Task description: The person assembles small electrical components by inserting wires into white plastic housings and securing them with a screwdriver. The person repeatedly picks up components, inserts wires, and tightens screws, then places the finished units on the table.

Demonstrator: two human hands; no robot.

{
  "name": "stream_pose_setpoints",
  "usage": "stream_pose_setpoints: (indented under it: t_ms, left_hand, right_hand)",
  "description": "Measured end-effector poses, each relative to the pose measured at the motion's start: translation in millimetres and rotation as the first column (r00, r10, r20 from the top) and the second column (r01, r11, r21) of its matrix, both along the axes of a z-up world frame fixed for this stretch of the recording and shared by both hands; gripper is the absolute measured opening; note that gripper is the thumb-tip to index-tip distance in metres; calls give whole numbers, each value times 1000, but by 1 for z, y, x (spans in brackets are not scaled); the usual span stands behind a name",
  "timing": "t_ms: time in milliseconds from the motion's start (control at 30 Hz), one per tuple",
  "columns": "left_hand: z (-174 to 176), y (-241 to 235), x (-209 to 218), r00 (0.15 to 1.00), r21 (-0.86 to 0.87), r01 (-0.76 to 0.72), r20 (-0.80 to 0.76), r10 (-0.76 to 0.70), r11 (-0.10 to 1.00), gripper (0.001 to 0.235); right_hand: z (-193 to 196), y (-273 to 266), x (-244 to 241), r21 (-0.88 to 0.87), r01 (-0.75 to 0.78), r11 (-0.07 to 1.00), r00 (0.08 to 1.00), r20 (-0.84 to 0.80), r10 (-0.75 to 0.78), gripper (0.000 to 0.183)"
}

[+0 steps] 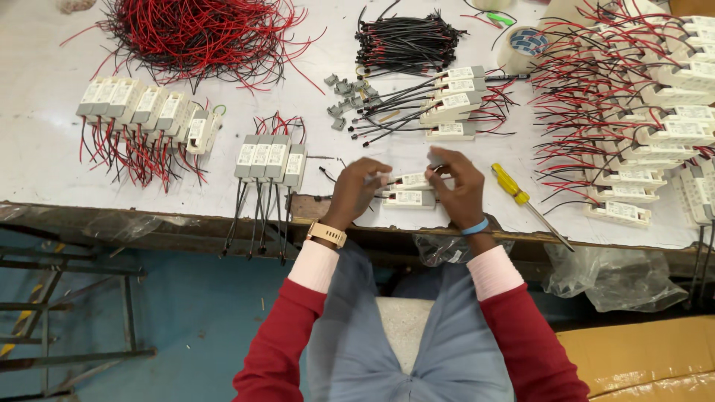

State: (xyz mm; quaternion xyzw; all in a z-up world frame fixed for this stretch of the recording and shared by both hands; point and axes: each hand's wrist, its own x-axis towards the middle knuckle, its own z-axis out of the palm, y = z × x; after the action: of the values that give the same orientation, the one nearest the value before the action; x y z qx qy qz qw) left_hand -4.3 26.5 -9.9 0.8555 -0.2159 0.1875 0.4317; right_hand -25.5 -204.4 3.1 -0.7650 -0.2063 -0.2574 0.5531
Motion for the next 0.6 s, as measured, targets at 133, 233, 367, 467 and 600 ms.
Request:
stream_pose_setpoints:
  t_ms: [133,233,367,467,600]
  left_hand:
    - [2,-3,3,978,-78,43,-202,-58,996,19]
    - [3,-10,7,979,-33,7,-202,-13,999,19]
    - [3,-14,5,992,-49,-2,-123,-4,999,18]
    - [4,-13,5,995,-36,-45,-89,42,998,16]
    - [1,-15,2,990,35,-138,29,137,990,15]
  right_hand:
    - [-6,-4,11,260,-20,965,979,-190,71,44]
    - [-9,-6,12,154,23,988,993,-119,-5,42]
    - [0,-8,20,-45,15,999,991,-131,-21,42]
    - [19,-3,36,-219,-112,969,977,-201,67,47]
    - [43,3,54,-615,-275,739,961,-183,205,42]
